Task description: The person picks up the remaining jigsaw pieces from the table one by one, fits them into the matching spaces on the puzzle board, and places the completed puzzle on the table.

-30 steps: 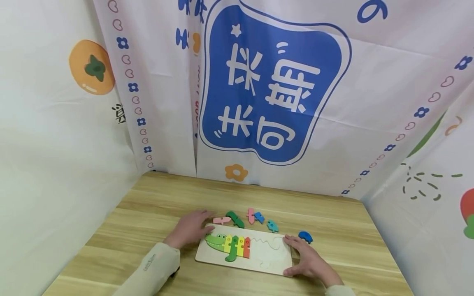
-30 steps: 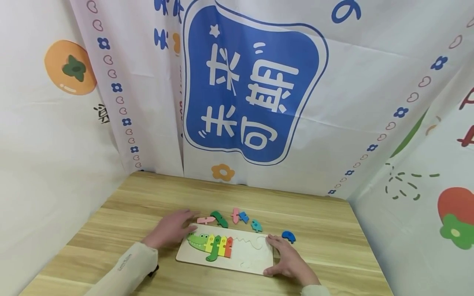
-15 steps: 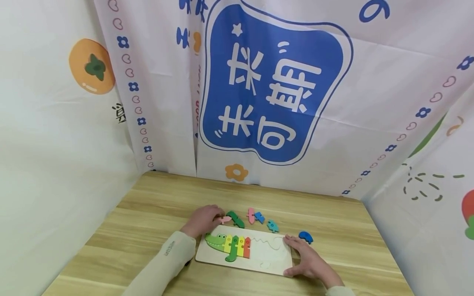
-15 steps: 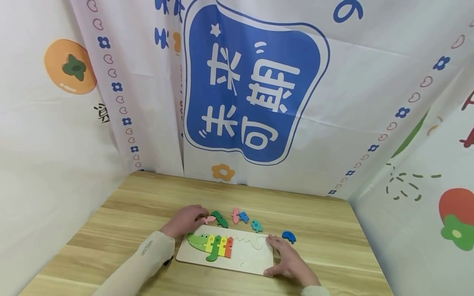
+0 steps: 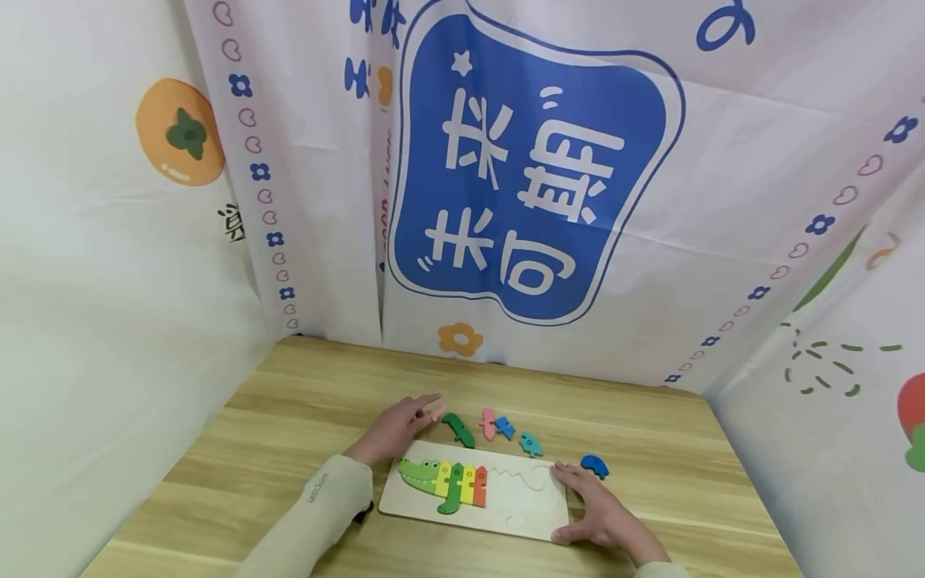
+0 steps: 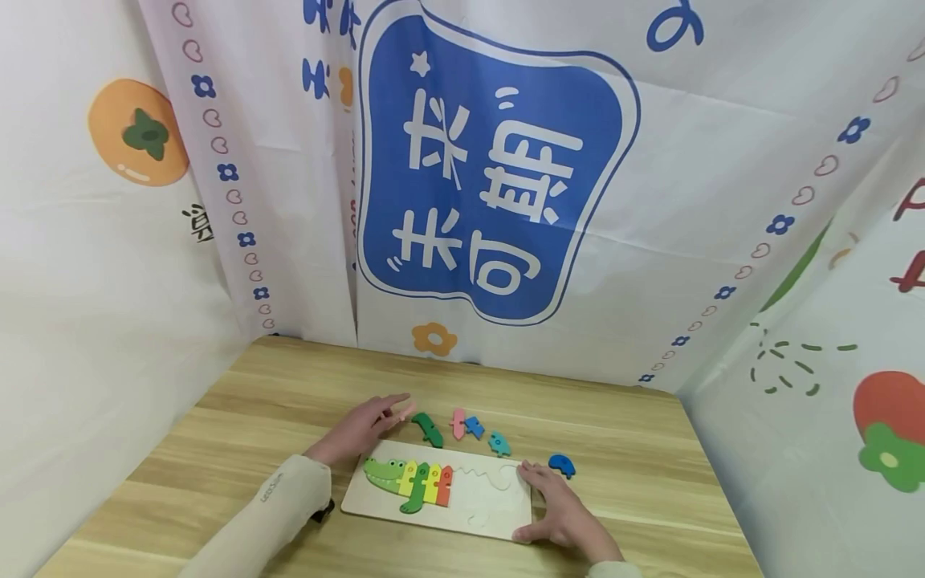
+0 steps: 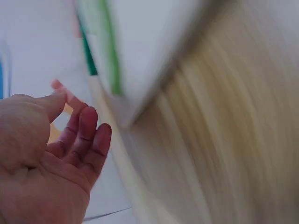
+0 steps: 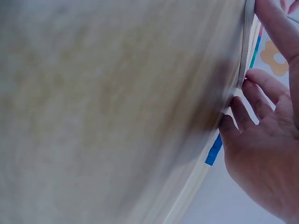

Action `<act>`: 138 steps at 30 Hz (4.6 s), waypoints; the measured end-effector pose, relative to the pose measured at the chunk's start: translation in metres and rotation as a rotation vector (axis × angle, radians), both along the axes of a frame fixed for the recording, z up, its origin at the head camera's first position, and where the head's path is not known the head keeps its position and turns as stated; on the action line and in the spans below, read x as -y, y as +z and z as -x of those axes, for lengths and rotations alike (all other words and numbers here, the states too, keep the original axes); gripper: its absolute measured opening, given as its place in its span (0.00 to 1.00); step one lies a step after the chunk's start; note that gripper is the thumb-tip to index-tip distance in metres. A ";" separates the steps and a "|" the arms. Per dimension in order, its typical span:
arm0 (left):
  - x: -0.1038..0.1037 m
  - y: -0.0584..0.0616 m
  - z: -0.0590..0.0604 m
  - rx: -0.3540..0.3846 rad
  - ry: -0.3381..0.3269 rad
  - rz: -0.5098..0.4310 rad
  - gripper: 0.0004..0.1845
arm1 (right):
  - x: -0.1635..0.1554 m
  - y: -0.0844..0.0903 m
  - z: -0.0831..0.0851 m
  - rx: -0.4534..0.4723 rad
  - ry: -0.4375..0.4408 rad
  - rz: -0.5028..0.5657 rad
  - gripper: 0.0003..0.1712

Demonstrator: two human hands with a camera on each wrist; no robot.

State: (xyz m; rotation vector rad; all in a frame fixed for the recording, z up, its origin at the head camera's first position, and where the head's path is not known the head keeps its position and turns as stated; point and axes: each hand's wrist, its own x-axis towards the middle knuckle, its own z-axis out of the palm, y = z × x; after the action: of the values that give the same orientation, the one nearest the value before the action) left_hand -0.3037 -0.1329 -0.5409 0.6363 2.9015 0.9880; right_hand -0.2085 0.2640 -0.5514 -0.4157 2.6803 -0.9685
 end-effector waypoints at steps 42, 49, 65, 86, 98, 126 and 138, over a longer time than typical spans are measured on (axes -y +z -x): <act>0.010 -0.001 -0.028 0.496 -0.061 -0.750 0.31 | 0.001 0.001 -0.002 -0.013 0.018 -0.011 0.62; 0.001 0.002 -0.032 0.461 -0.117 -0.706 0.28 | 0.000 0.004 0.000 -0.014 0.011 -0.024 0.62; -0.036 0.008 -0.035 0.463 -0.187 -0.619 0.15 | 0.001 0.000 0.000 -0.027 0.031 -0.025 0.62; -0.087 0.008 -0.020 0.421 -0.357 -0.361 0.07 | 0.001 -0.002 0.001 -0.024 0.027 -0.022 0.61; -0.094 0.003 -0.019 0.385 -0.409 -0.352 0.06 | -0.002 0.001 0.000 -0.012 0.035 -0.019 0.61; -0.093 -0.009 -0.025 0.183 -0.388 -0.052 0.06 | -0.002 0.001 -0.001 -0.023 0.042 -0.032 0.62; -0.090 -0.007 -0.027 0.157 -0.398 -0.036 0.07 | -0.001 0.002 -0.002 -0.023 0.041 -0.032 0.62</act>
State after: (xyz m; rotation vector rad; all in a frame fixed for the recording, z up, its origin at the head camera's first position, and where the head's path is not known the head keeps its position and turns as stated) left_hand -0.2770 -0.0431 -0.5482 1.0334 2.4880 0.9827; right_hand -0.2061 0.2651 -0.5496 -0.4763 2.6926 -0.9129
